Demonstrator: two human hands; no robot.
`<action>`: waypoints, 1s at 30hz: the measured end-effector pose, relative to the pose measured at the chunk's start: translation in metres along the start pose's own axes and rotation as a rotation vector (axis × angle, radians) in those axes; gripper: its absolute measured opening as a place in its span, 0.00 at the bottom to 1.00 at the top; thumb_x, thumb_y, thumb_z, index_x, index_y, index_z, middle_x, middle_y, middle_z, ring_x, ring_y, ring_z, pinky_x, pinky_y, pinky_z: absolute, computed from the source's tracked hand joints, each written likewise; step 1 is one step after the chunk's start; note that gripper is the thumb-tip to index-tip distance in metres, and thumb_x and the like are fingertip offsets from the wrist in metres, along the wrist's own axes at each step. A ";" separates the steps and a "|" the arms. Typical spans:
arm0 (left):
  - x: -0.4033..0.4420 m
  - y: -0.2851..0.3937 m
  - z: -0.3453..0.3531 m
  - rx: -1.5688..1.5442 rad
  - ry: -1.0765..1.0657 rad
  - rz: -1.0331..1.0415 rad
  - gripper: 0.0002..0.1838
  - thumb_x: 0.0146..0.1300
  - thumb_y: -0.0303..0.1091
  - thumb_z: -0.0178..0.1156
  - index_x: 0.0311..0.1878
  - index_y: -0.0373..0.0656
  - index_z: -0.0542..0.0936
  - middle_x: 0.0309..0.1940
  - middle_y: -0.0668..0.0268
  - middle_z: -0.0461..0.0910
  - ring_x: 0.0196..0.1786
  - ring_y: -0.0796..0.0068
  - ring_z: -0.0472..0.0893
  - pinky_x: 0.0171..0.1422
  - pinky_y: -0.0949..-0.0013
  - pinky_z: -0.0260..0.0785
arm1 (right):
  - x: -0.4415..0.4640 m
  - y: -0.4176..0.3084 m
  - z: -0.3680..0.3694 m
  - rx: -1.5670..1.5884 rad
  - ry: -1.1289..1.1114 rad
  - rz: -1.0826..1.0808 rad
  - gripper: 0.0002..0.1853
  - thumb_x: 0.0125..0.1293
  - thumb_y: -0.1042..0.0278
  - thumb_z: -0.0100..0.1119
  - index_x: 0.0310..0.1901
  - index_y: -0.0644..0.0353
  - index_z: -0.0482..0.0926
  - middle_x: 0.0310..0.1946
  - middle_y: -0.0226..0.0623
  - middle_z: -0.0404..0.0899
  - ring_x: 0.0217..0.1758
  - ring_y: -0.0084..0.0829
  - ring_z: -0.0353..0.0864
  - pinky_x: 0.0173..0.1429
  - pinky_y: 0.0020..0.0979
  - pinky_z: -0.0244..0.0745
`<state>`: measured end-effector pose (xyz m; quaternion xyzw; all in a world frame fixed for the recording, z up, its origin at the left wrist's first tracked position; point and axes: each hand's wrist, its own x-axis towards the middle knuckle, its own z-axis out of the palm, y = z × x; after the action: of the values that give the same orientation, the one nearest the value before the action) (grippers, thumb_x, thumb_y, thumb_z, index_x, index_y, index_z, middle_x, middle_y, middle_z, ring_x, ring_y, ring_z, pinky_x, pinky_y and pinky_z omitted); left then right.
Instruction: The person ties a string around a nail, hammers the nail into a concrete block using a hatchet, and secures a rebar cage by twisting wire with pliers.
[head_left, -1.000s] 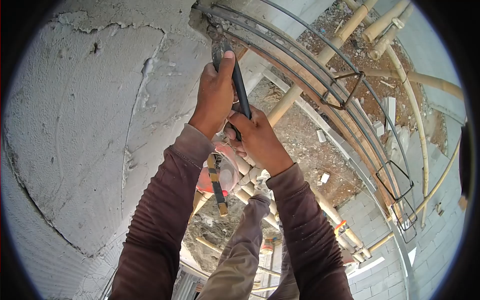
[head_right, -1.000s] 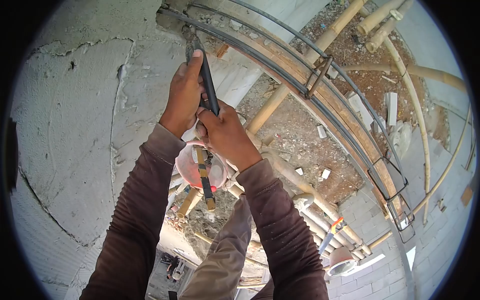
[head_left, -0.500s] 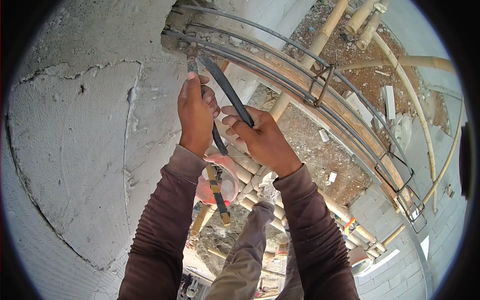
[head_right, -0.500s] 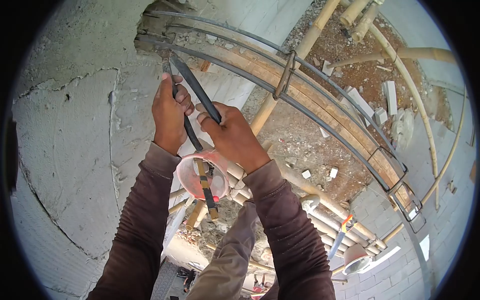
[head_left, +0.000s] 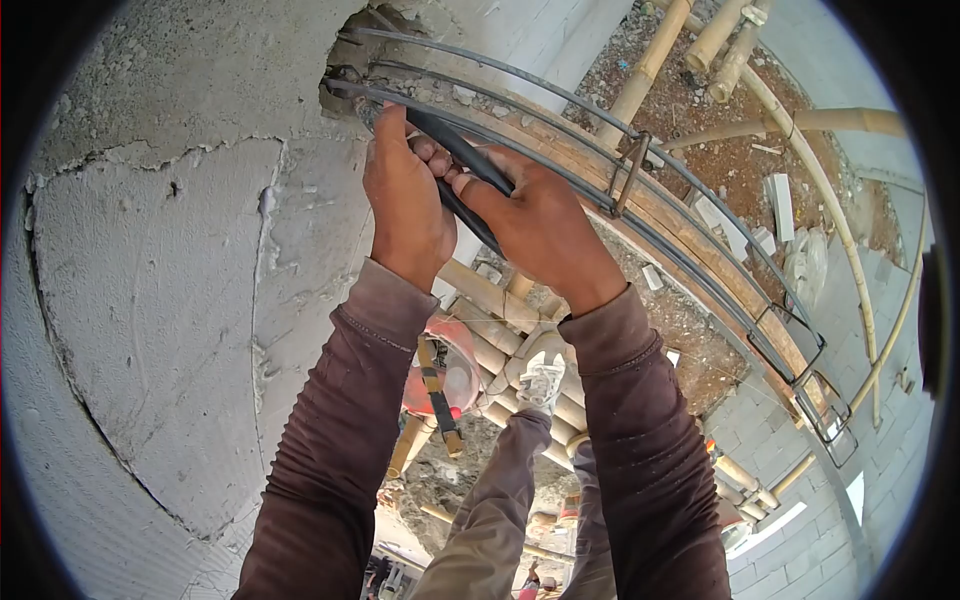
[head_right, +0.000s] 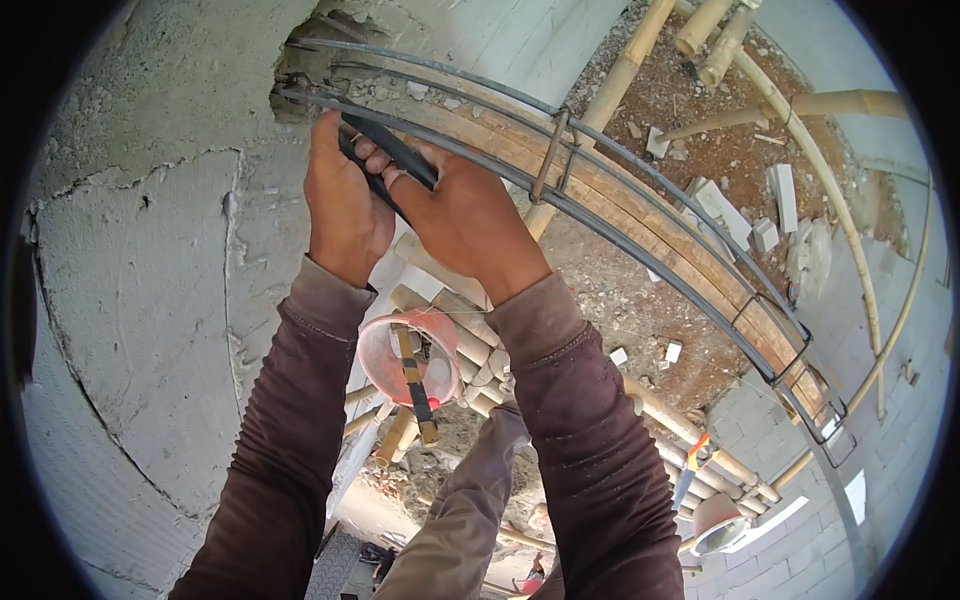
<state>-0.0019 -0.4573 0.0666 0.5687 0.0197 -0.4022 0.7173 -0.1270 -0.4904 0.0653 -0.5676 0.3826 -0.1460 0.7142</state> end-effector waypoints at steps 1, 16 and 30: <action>0.001 0.000 0.000 0.053 0.004 -0.020 0.16 0.71 0.49 0.55 0.42 0.46 0.72 0.24 0.73 0.66 0.25 0.79 0.66 0.31 0.75 0.62 | 0.000 -0.004 0.001 0.188 -0.094 0.118 0.17 0.68 0.58 0.59 0.46 0.66 0.83 0.24 0.32 0.78 0.26 0.20 0.75 0.30 0.26 0.69; 0.005 -0.011 -0.026 0.434 -0.107 0.005 0.18 0.61 0.42 0.71 0.44 0.43 0.75 0.30 0.71 0.72 0.28 0.83 0.72 0.27 0.77 0.65 | -0.004 0.033 0.023 -0.203 0.030 -0.109 0.16 0.68 0.62 0.57 0.37 0.71 0.79 0.28 0.59 0.80 0.38 0.60 0.81 0.46 0.51 0.75; -0.004 0.014 -0.009 0.350 -0.158 0.007 0.12 0.63 0.39 0.69 0.39 0.42 0.80 0.31 0.74 0.77 0.31 0.86 0.72 0.34 0.77 0.64 | -0.003 -0.006 0.018 -0.323 0.063 -0.218 0.19 0.66 0.67 0.57 0.52 0.74 0.78 0.46 0.57 0.79 0.52 0.53 0.79 0.56 0.46 0.74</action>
<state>0.0077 -0.4471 0.0762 0.6513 -0.1088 -0.4404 0.6083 -0.1153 -0.4779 0.0732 -0.7080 0.3594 -0.1770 0.5816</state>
